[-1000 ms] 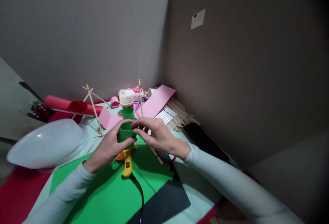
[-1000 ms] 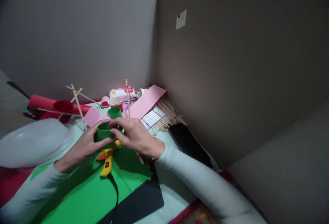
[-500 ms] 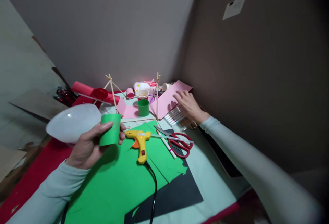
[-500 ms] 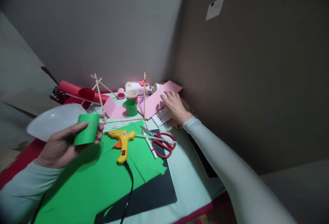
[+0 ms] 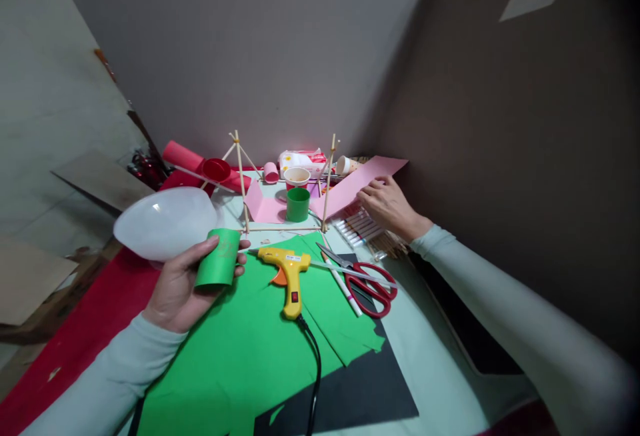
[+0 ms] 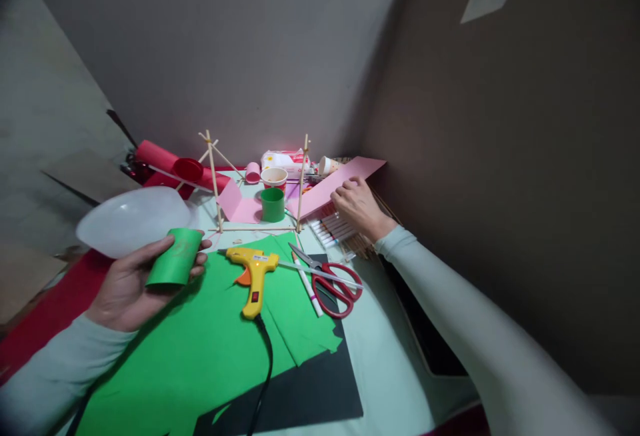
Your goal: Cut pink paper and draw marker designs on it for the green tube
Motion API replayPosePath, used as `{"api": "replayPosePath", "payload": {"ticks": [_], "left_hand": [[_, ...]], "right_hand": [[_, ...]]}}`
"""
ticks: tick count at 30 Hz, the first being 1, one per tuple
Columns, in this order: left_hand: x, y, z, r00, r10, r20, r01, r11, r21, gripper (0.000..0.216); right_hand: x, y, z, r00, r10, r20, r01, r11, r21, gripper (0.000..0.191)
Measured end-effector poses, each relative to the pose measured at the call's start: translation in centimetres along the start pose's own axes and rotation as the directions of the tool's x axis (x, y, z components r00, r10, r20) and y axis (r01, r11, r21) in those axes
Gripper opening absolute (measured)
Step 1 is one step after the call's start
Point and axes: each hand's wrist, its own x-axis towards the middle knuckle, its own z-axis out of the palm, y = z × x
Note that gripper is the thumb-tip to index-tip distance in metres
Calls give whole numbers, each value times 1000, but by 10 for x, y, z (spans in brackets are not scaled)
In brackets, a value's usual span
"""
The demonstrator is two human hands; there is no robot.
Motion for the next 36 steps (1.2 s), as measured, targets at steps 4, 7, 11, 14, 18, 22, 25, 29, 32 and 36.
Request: {"api": "replayPosePath", "payload": {"ticks": [4, 7, 11, 14, 18, 22, 25, 29, 32, 36], "left_hand": [[3, -5, -6, 998, 6, 56, -5, 1000, -11, 24], [6, -8, -9, 991, 53, 122, -54, 999, 4, 28], [8, -12, -11, 980, 64, 189, -72, 997, 37, 37], [10, -14, -11, 976, 58, 211, -71, 996, 53, 41], [11, -14, -12, 971, 51, 234, -67, 996, 58, 45], [11, -14, -12, 968, 36, 249, -53, 997, 62, 46], [11, -14, -12, 970, 31, 242, -47, 997, 60, 47], [10, -15, -11, 970, 21, 243, -36, 998, 55, 46], [10, -16, -11, 968, 22, 250, -37, 998, 55, 45], [10, -16, -11, 975, 50, 216, -62, 997, 48, 37]], "right_hand": [[-4, 5, -13, 999, 32, -6, -32, 999, 28, 22], [4, 5, -42, 988, 135, -81, -130, 990, 55, 24], [49, -29, -89, 936, 247, -253, -211, 964, 161, 33], [100, -80, -97, 989, 55, -138, -10, 951, 309, 29], [159, -137, -63, 987, -147, 62, 103, 886, 451, 36], [187, -152, -32, 955, -220, 201, 81, 840, 536, 29], [192, -145, -30, 956, -194, 221, 26, 804, 593, 35], [195, -129, -43, 990, -70, 119, -31, 728, 685, 18], [196, -113, -58, 998, 65, 3, -45, 649, 759, 28], [181, -93, -78, 973, 197, -119, -4, 529, 848, 41]]}}
